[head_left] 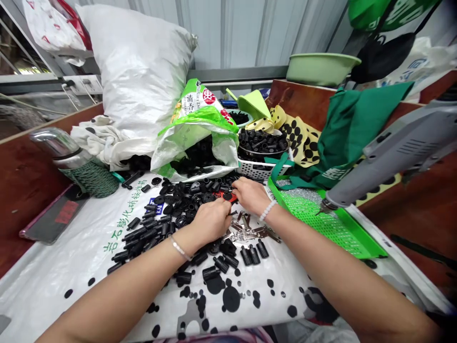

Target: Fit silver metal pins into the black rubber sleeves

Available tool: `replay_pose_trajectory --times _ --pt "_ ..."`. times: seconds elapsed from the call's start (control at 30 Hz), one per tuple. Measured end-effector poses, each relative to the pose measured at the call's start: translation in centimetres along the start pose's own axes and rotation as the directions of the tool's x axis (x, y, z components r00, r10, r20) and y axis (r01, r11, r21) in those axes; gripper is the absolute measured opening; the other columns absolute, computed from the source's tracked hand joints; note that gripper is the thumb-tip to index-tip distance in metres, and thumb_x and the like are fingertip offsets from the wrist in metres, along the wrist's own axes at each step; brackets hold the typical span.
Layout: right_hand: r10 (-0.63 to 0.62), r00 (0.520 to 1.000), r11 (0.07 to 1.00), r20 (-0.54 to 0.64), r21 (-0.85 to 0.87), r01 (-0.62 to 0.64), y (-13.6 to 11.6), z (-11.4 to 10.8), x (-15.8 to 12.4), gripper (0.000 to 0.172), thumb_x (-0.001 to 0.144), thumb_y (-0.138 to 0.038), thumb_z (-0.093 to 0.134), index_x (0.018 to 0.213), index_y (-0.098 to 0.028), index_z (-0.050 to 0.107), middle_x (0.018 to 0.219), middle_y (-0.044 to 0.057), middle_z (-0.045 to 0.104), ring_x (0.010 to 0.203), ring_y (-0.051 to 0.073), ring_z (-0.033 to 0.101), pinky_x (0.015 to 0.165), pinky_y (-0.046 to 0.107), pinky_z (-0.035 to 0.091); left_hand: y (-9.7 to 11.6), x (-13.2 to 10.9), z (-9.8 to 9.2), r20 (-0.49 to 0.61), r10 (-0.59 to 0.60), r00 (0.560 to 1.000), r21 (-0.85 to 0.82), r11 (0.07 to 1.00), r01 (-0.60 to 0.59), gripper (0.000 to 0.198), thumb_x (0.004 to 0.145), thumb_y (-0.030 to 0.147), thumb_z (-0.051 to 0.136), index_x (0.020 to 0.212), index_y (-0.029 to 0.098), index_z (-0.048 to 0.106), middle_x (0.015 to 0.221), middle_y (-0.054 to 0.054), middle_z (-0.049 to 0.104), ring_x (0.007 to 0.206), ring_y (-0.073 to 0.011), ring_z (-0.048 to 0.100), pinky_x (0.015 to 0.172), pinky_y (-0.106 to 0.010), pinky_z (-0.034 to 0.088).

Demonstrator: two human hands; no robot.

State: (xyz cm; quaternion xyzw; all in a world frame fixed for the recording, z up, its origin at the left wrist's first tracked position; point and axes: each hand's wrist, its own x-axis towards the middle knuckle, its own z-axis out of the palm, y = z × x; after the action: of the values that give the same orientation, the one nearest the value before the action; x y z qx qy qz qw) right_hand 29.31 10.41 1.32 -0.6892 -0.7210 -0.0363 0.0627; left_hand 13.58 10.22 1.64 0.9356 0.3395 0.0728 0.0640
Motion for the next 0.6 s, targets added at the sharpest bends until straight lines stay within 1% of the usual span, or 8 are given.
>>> replay_pose_trajectory --times 0.07,0.17,0.23,0.3,0.37,0.43,0.5,0.6 --pt "0.016 1.000 1.000 0.011 0.008 -0.016 -0.4 1.0 1.8 0.022 0.089 -0.027 0.047 0.105 -0.016 0.057 0.106 0.007 0.059 0.095 0.018 0.057 0.081 0.034 0.046 -0.3 -2.2 -1.2 -0.014 -0.028 1.000 -0.031 0.999 0.027 0.010 0.081 0.024 0.047 0.084 0.020 0.055 0.077 -0.003 0.062 0.070 -0.0175 0.059 0.062 -0.026 0.042" --pt "0.071 0.997 0.997 0.032 0.015 -0.072 -0.6 2.5 3.8 0.030 0.086 -0.030 0.052 0.112 -0.014 0.052 0.112 0.008 0.056 0.094 0.019 0.058 0.079 0.039 0.049 -1.1 -5.2 -2.4 -0.031 -0.142 0.989 -0.203 0.970 0.133 0.008 0.082 0.025 0.045 0.083 0.021 0.053 0.066 0.001 0.060 0.057 -0.0141 0.055 0.053 -0.024 0.037" --pt "0.102 0.994 0.994 0.041 0.024 -0.103 -0.5 3.1 4.3 0.030 0.087 -0.029 0.052 0.113 -0.015 0.052 0.113 0.008 0.055 0.094 0.019 0.058 0.079 0.039 0.049 -1.8 -6.7 -2.6 -0.030 -0.210 0.977 -0.325 0.927 0.189 0.008 0.082 0.025 0.045 0.083 0.021 0.052 0.064 0.002 0.060 0.055 -0.0131 0.054 0.052 -0.023 0.037" --pt "0.127 0.991 0.991 0.040 0.039 -0.129 -0.4 3.1 4.2 0.030 0.087 -0.030 0.052 0.113 -0.015 0.052 0.113 0.008 0.055 0.094 0.019 0.058 0.078 0.039 0.049 -2.6 -7.6 -2.4 -0.037 -0.263 0.964 -0.430 0.875 0.222 0.009 0.081 0.025 0.047 0.083 0.020 0.053 0.066 0.001 0.061 0.058 -0.0131 0.055 0.054 -0.023 0.039" --pt "0.152 0.988 0.986 0.022 0.060 -0.153 -0.3 2.5 3.4 0.028 0.087 -0.029 0.052 0.111 -0.014 0.053 0.110 0.008 0.056 0.093 0.019 0.058 0.078 0.038 0.049 -3.2 -8.0 -1.8 -0.056 -0.305 0.951 -0.516 0.824 0.234 0.010 0.080 0.026 0.048 0.084 0.020 0.055 0.068 0.000 0.061 0.060 -0.0134 0.056 0.056 -0.023 0.041" --pt "0.157 0.987 0.983 -0.011 0.095 -0.156 -0.5 1.4 1.9 0.022 0.087 -0.026 0.051 0.104 -0.013 0.057 0.104 0.010 0.058 0.091 0.020 0.059 0.077 0.037 0.048 -3.6 -7.9 -1.1 -0.087 -0.336 0.938 -0.594 0.773 0.222 0.013 0.079 0.027 0.050 0.086 0.019 0.057 0.069 0.000 0.062 0.060 -0.0134 0.056 0.056 -0.023 0.042" --pt "0.123 0.991 0.982 -0.047 0.149 -0.114 -1.1 0.3 -0.1 0.019 0.085 -0.021 0.049 0.099 -0.014 0.059 0.100 0.011 0.059 0.089 0.021 0.059 0.077 0.034 0.046 -3.7 -7.6 -0.6 -0.127 -0.345 0.930 -0.660 0.730 0.181 0.015 0.078 0.027 0.051 0.087 0.017 0.059 0.069 -0.001 0.062 0.060 -0.0132 0.056 0.055 -0.023 0.043" --pt "0.033 0.996 0.969 -0.081 0.245 -0.012 -2.3 -0.9 -3.4 0.021 0.083 -0.019 0.049 0.103 -0.015 0.055 0.099 0.008 0.060 0.083 0.017 0.060 0.073 0.029 0.045 -3.3 -7.2 -0.3 -0.173 -0.327 0.929 -0.700 0.704 0.117 0.017 0.078 0.026 0.052 0.088 0.016 0.061 0.070 -0.002 0.063 0.060 -0.0129 0.056 0.056 -0.023 0.044"
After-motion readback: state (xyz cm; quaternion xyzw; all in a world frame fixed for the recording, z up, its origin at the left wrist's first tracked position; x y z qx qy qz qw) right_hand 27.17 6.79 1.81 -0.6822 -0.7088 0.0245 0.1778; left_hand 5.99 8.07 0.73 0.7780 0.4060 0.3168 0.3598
